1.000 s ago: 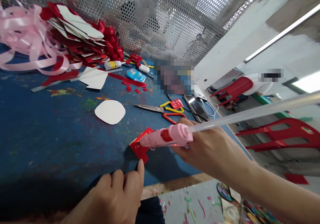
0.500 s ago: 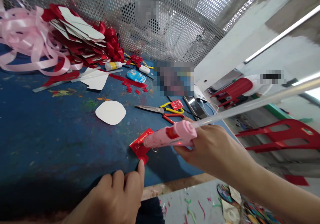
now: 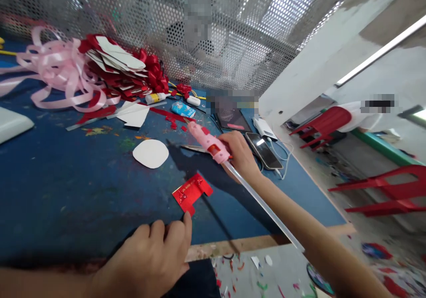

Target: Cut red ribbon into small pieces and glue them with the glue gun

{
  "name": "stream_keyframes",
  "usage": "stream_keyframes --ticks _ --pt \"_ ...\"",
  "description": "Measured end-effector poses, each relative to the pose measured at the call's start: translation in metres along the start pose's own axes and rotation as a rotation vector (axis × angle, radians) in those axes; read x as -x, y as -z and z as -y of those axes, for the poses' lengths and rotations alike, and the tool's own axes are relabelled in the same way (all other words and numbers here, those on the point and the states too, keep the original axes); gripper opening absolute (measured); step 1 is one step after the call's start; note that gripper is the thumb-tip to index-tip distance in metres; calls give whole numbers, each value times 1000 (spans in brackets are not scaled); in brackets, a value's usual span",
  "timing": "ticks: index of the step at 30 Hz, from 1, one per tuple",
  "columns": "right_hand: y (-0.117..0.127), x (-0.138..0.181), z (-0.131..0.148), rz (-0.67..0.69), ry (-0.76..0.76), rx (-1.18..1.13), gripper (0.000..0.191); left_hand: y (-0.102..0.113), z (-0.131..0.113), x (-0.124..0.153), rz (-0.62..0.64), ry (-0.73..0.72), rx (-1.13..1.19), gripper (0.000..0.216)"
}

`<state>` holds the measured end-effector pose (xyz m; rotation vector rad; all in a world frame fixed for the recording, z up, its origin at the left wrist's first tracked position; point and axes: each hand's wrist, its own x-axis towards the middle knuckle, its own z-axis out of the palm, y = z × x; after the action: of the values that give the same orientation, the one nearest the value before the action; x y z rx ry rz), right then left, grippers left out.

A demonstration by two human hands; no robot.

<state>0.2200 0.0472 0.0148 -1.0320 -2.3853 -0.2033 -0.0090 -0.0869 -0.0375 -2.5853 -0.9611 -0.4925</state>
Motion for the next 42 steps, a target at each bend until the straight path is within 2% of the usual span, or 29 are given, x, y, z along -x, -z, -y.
stream_keyframes --ticks 4,11,13,17,20,25,30,34,36,40,42 --pt "-4 11 -14 -18 88 5 21 0 -1 1 43 33 7 57" --pt "6 16 -10 -125 88 -22 23 9 1 7 129 18 31 56" --pt "10 17 -7 -178 71 -44 23 11 1 10 92 -14 10 52" --pt "14 20 2 -250 36 -85 20 14 -4 17 -96 -44 -22 31" --pt "11 20 13 -276 -26 -106 20 14 -10 23 -169 29 56 21" --pt "4 23 29 -245 -44 -123 22 13 -18 26 -123 208 239 20" --pt "5 28 37 -221 31 -139 24 16 -19 24 -111 228 277 21" --pt "11 29 34 -287 20 -162 26 20 -20 21 -146 248 273 24" --pt "14 27 28 -312 27 -183 27 21 -18 18 -167 227 265 26" --pt "14 20 13 -328 50 -246 28 23 -8 8 -229 70 188 25" --pt "9 18 7 -332 32 -291 29 25 -1 3 -215 9 127 22"
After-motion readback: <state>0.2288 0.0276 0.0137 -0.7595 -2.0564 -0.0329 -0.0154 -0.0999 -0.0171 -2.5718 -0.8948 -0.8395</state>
